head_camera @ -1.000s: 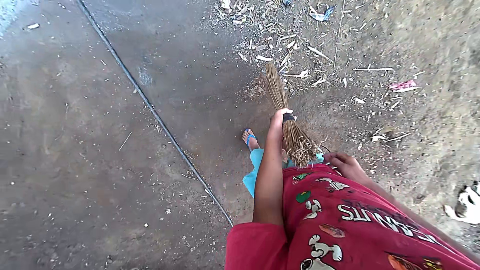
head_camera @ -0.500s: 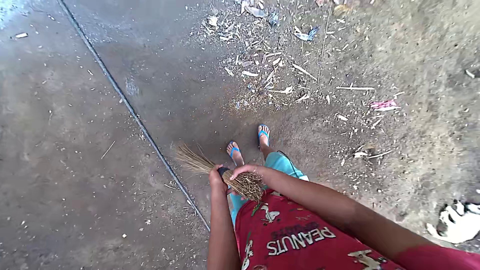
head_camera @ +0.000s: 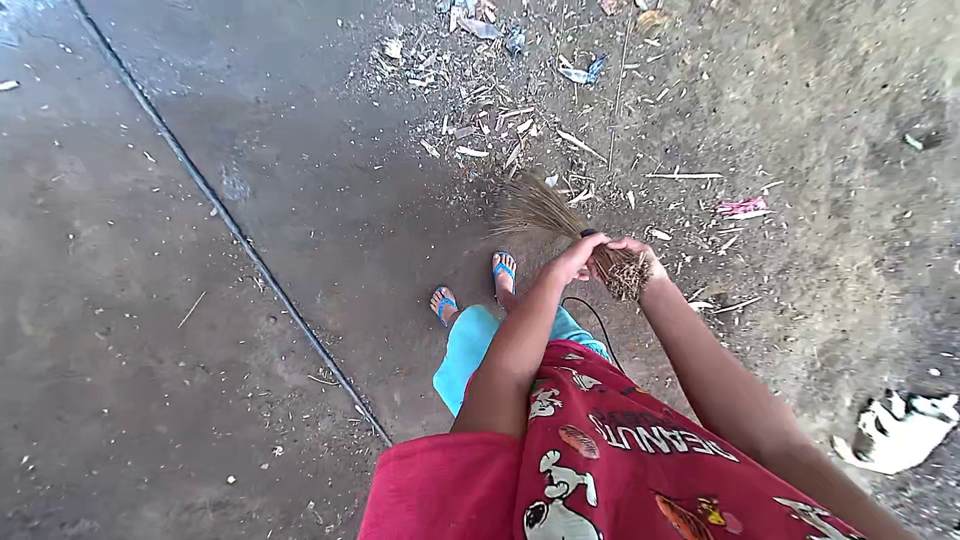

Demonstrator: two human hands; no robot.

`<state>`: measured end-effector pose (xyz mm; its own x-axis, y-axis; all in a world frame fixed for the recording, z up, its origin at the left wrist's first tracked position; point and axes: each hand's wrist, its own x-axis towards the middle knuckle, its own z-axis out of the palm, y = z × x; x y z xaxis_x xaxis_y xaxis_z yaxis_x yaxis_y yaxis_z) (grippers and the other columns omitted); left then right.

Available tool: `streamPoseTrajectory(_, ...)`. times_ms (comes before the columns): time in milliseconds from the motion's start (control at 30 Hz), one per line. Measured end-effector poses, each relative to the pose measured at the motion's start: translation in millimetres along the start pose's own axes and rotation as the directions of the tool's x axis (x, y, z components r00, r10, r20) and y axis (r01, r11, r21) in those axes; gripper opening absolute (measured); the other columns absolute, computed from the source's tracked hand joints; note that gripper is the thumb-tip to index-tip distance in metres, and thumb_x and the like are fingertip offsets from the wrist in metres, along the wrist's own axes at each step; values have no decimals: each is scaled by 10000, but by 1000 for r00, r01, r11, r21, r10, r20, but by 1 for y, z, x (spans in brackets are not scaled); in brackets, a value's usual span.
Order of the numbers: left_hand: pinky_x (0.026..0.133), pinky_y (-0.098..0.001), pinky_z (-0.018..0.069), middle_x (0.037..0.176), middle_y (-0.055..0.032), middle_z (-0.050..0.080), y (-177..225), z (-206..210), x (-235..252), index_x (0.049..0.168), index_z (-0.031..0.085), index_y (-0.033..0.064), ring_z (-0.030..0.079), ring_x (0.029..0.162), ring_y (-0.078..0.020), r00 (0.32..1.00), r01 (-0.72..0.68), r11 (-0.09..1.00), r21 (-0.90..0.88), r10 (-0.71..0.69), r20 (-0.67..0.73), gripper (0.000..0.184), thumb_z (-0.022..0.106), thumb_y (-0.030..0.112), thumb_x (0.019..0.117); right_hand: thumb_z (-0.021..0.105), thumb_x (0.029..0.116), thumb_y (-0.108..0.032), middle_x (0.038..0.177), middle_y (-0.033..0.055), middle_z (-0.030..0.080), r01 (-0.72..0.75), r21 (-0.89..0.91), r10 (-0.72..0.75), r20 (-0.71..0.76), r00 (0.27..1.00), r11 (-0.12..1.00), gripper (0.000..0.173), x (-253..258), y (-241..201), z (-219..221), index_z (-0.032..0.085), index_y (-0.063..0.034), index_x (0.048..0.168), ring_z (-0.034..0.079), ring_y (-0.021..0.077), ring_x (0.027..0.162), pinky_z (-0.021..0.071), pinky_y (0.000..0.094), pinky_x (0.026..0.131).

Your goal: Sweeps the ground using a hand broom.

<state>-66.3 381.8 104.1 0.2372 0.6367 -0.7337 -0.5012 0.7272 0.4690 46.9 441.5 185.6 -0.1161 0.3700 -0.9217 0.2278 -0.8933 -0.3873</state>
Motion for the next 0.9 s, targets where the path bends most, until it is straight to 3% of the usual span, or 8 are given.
streamPoseTrajectory(100, 975, -563, 455, 1408, -240, 536, -7, 6, -11, 1555, 386, 147, 540, 1236, -374, 998, -66, 997, 25, 67, -6, 569, 439, 426, 1061, 227, 1135, -299, 846, 100, 617, 69, -23, -69, -27, 997, 997, 432, 20, 29, -5, 550, -13, 1162, 618, 171, 714, 551, 332, 649)
streamPoseTrajectory(200, 936, -470, 497, 1371, -168, 605, -53, -30, -18, 1529, 455, 153, 613, 1152, -282, 989, -131, 990, -52, 127, -79, 548, 410, 456, 1074, 355, 1072, -136, 863, 112, 680, -71, -68, 82, 174, 981, 995, 244, 5, 47, 14, 570, -30, 1027, 683, 194, 752, 592, 339, 656)
streamPoseTrajectory(300, 886, -421, 551, 1294, -122, 688, -124, -85, -50, 1486, 465, 76, 692, 1071, -237, 926, -102, 983, -151, 38, -375, 498, 327, 377, 1115, 368, 968, -104, 801, 94, 646, -267, -30, 256, 405, 878, 963, 171, -3, 79, 30, 530, -55, 944, 664, 181, 700, 578, 326, 618)
streamPoseTrajectory(467, 803, -464, 528, 1259, -224, 629, -230, -143, -154, 1442, 445, -27, 645, 988, -280, 320, -134, 893, -430, -372, -871, 471, 370, 301, 1113, 315, 957, -245, 778, 75, 658, -436, -154, 399, 732, 552, 887, 278, 16, 109, 77, 539, -80, 947, 674, 192, 683, 586, 346, 626)
streamPoseTrajectory(533, 826, -486, 515, 1320, -219, 600, -252, -140, -189, 1479, 414, 7, 632, 1034, -291, 231, -90, 846, -526, -496, -837, 511, 345, 353, 1109, 314, 956, -240, 770, 84, 677, -441, -190, 391, 816, 426, 877, 305, 32, 121, 93, 568, -79, 906, 682, 195, 676, 585, 352, 616)
streamPoseTrajectory(667, 826, -542, 496, 1269, -235, 631, -246, -113, -216, 1436, 462, -2, 635, 1039, -331, 344, 104, 904, -414, -424, -838, 416, 352, 249, 1122, 279, 1095, -329, 750, 82, 640, -425, -275, 447, 807, 385, 862, 412, 54, 112, 112, 570, -61, 979, 658, 170, 635, 585, 305, 600)
streamPoseTrajectory(800, 856, -532, 530, 1229, -256, 650, -229, -88, -178, 1382, 527, -32, 657, 1042, -347, 464, 266, 937, -227, -331, -822, 398, 401, 229, 1110, 464, 1065, -315, 849, 36, 663, -232, -289, 367, 630, 684, 929, 293, 74, 65, 53, 623, -74, 1109, 650, 109, 704, 564, 265, 653)
streamPoseTrajectory(900, 1087, -625, 424, 1428, -308, 527, -197, -93, -143, 1385, 563, -19, 526, 1330, -446, 540, 567, 814, 127, -250, -804, 437, 420, 262, 1082, 387, 1055, -326, 832, 30, 656, -146, -284, 283, 531, 799, 947, 319, 104, 14, -46, 595, -90, 1106, 643, 107, 649, 551, 243, 563)
